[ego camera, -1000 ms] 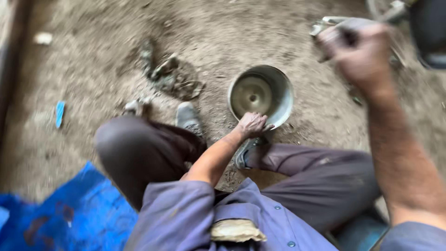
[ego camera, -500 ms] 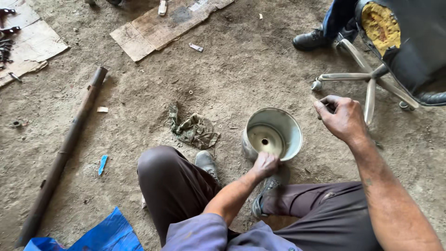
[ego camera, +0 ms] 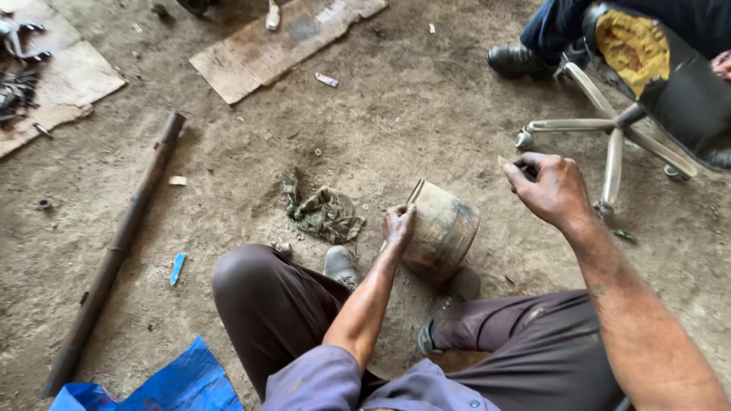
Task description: The person sits on the floor and uses a small metal tool to scrape the exterior surface of a cylindrical metal container. They rotate the container to access different areas and continue scraping along the sides.
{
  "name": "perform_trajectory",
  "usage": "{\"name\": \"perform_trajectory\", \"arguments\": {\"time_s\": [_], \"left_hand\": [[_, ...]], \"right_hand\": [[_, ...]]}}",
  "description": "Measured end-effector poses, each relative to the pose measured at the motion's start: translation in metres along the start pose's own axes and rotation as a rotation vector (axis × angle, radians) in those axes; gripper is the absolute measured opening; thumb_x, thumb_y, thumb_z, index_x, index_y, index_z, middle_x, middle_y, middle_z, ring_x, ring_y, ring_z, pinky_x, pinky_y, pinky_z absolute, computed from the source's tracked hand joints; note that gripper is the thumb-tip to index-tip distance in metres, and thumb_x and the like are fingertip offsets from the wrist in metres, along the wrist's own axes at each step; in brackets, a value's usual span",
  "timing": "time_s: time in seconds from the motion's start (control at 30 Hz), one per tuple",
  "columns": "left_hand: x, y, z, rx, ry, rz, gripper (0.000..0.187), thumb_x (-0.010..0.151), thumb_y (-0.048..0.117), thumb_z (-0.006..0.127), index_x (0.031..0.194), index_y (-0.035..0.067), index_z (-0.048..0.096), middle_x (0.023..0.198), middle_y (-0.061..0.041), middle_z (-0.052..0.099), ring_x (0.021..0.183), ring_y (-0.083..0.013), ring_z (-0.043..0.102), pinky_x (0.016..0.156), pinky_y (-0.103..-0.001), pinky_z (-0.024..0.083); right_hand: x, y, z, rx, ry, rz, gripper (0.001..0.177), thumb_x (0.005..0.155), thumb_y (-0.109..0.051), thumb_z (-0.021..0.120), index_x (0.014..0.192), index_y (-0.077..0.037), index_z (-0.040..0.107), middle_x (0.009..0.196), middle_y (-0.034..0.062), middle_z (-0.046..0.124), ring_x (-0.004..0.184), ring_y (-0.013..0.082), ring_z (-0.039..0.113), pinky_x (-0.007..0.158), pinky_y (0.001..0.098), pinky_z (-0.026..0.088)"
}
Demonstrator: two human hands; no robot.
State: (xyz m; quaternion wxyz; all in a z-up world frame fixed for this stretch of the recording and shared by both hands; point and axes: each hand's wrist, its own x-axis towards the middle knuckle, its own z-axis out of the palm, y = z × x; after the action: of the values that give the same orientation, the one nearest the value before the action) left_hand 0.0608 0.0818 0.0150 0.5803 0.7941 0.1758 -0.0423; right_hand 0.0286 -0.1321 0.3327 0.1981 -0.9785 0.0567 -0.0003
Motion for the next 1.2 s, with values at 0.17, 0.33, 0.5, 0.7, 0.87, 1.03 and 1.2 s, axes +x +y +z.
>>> {"name": "perform_trajectory", "arguments": {"time_s": [0.17,0.33,0.5,0.7,0.87,1.03,1.2], "left_hand": [[0.014,-0.019,0.021,0.048,-0.033,-0.052,0.042,0.085,0.049,0.070,0.106,0.014,0.081,0.104,-0.013,0.078,0.101,-0.0308,0.073,0.089,-0.041,0.053],[0.065,-0.046,0.007,-0.102,-0.335,0.238,0.041,0.088,0.042,0.076,0.103,0.004,0.081,0.097,-0.016,0.079,0.091,-0.0323,0.075,0.079,-0.041,0.056],[0.081,-0.041,-0.029,-0.020,-0.401,0.206,0.035,0.089,0.037,0.077,0.103,0.006,0.079,0.091,-0.008,0.081,0.082,-0.0165,0.074,0.076,-0.034,0.058],[0.046,0.004,-0.059,0.097,-0.261,0.129,0.028,0.093,0.031,0.072,0.105,0.006,0.080,0.089,-0.008,0.079,0.078,-0.0144,0.070,0.072,-0.033,0.055],[0.032,0.008,-0.047,-0.057,-0.176,0.163,0.022,0.093,0.024,0.071,0.104,0.007,0.079,0.089,-0.008,0.079,0.076,-0.0141,0.068,0.070,-0.033,0.055],[0.024,-0.003,-0.032,0.331,0.011,0.194,0.022,0.097,0.028,0.066,0.112,0.020,0.080,0.111,-0.007,0.079,0.110,-0.0255,0.065,0.102,-0.047,0.044],[0.003,-0.002,-0.002,0.400,0.430,0.404,0.059,0.094,0.025,0.064,0.149,0.014,0.049,0.155,-0.025,0.040,0.145,-0.0439,0.032,0.116,-0.060,0.029]], "right_hand": [[-0.007,-0.007,-0.006,0.025,0.023,-0.032,0.031,0.098,-0.040,0.069,0.101,-0.011,0.080,0.078,0.0063,0.078,0.073,0.0202,0.076,0.069,0.0373,0.058],[-0.015,-0.001,-0.009,-0.020,0.105,-0.098,0.031,0.096,-0.039,0.072,0.095,-0.009,0.080,0.078,0.0134,0.075,0.074,0.0298,0.074,0.068,0.0434,0.056],[-0.014,0.021,-0.002,-0.013,0.153,-0.215,0.030,0.100,-0.034,0.073,0.094,-0.005,0.076,0.078,0.0162,0.072,0.068,0.0302,0.070,0.064,0.0436,0.054],[-0.012,0.024,0.022,-0.035,-0.040,-0.044,0.024,0.103,-0.031,0.066,0.114,-0.010,0.072,0.088,0.0080,0.076,0.055,0.0158,0.064,0.047,0.0343,0.052],[-0.026,0.015,0.034,-0.125,-0.073,-0.054,0.022,0.104,-0.027,0.063,0.113,-0.010,0.073,0.080,0.0086,0.074,0.052,0.0160,0.058,0.045,0.0321,0.050],[-0.028,0.026,0.061,-0.038,-0.085,-0.064,0.037,0.107,-0.041,0.064,0.095,-0.007,0.072,0.079,0.0128,0.072,0.060,0.0244,0.063,0.051,0.0382,0.053],[-0.006,0.051,0.129,0.033,0.041,-0.150,0.034,0.095,-0.043,0.071,0.092,-0.009,0.072,0.084,0.0179,0.071,0.077,0.0396,0.071,0.067,0.0513,0.055]]}}
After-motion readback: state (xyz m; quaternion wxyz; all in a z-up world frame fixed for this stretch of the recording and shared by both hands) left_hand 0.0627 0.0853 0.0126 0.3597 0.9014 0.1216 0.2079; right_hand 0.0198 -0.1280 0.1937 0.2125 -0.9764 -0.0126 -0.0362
